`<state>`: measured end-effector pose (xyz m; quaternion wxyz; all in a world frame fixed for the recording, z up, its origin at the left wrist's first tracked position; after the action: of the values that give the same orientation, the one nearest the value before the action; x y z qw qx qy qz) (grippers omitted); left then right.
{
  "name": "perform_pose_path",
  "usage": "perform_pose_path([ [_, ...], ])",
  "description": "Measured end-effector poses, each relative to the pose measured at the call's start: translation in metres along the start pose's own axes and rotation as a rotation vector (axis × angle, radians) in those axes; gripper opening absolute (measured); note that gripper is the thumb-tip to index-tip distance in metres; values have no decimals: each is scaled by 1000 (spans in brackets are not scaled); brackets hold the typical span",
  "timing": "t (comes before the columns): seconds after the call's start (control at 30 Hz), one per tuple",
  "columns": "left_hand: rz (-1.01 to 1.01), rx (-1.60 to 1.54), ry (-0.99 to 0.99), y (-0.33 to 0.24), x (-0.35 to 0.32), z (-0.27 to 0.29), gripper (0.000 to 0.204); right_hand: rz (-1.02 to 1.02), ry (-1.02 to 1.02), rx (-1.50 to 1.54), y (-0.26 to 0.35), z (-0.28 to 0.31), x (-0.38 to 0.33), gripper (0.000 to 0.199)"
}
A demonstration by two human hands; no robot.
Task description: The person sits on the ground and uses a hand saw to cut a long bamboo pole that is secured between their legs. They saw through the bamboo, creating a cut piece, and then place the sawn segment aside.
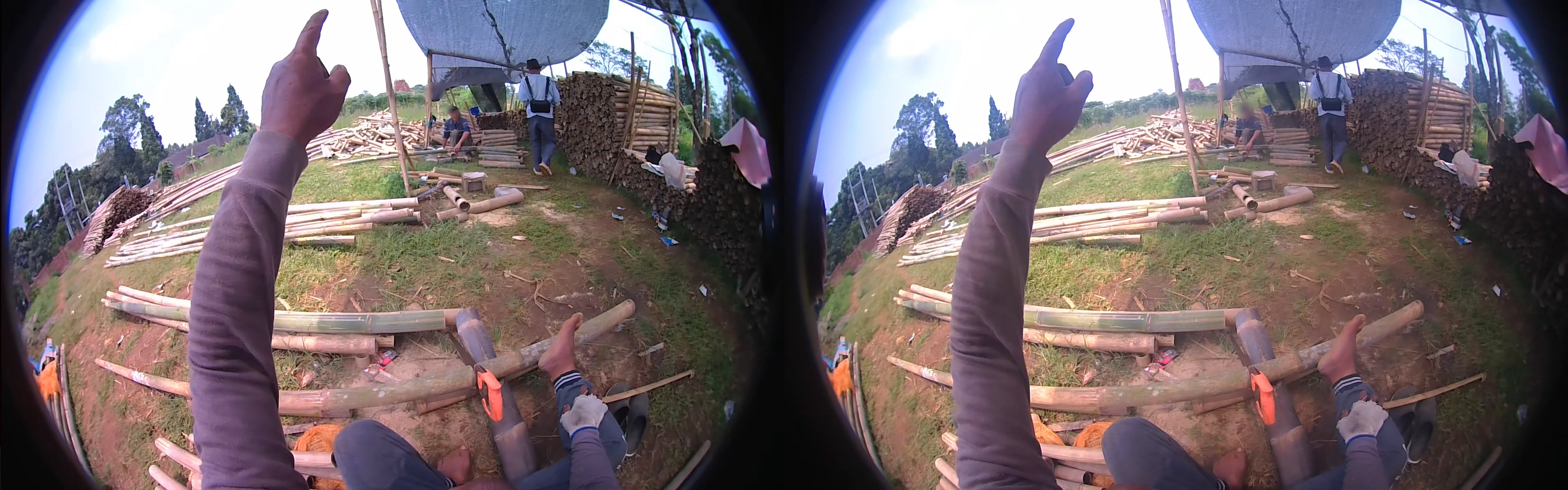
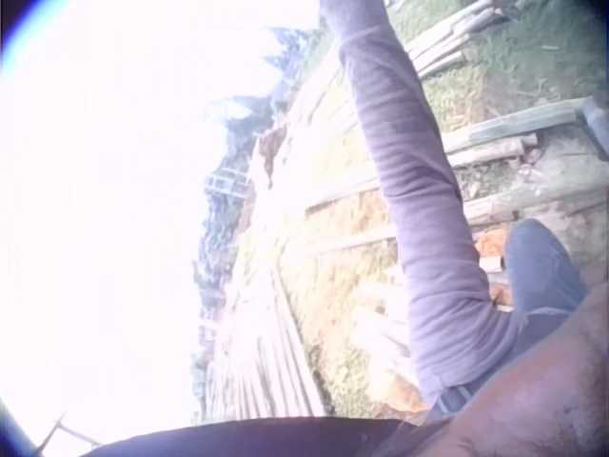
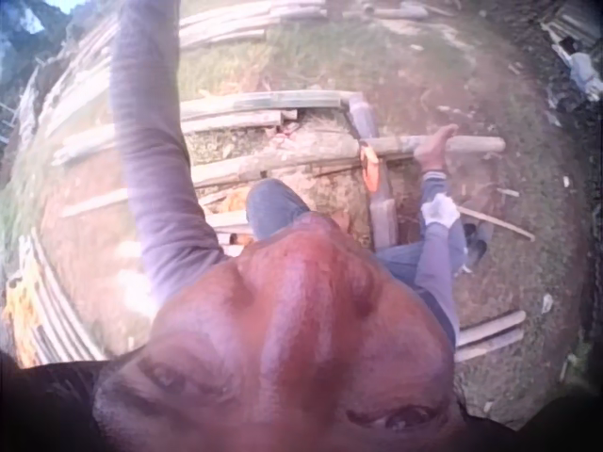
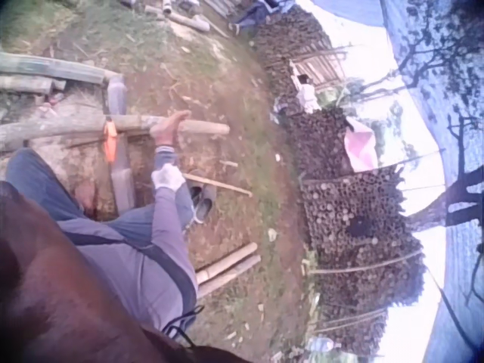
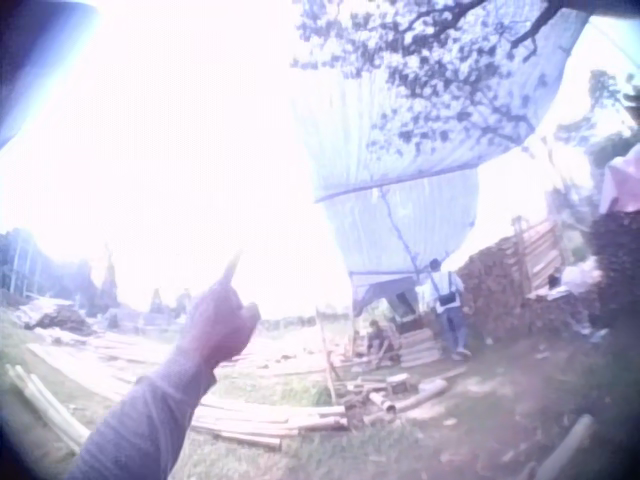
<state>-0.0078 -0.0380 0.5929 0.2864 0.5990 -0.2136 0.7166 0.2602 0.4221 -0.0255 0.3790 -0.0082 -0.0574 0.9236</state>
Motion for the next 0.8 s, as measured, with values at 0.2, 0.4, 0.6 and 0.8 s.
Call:
perform_pose_path([
  [0.2,-32,-2,-157,9,53,21,88,-17,-58,20,5,14,-10,49],
  [0.4,-35,-168,-141,30,54,28,93,4,-70,25,10,17,-12,58],
  [0.6,-46,35,194,15,-40,-7,48,5,-6,52,6,14,-10,65],
  [0.8,7,124,1114,22,-309,-101,50,9,-50,65,8,12,-8,62],
])
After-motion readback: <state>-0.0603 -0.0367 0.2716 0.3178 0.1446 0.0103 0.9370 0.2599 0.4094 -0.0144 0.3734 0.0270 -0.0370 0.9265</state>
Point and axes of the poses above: each hand's wrist, its own x-axis towards the middle knuckle, its own z-axis out of the back of the hand, y = z × x, the point moved 3 cm from there along x, towards the middle knuckle, and after that the axes turned 2 degrees about -y, right-handed, at the moved point
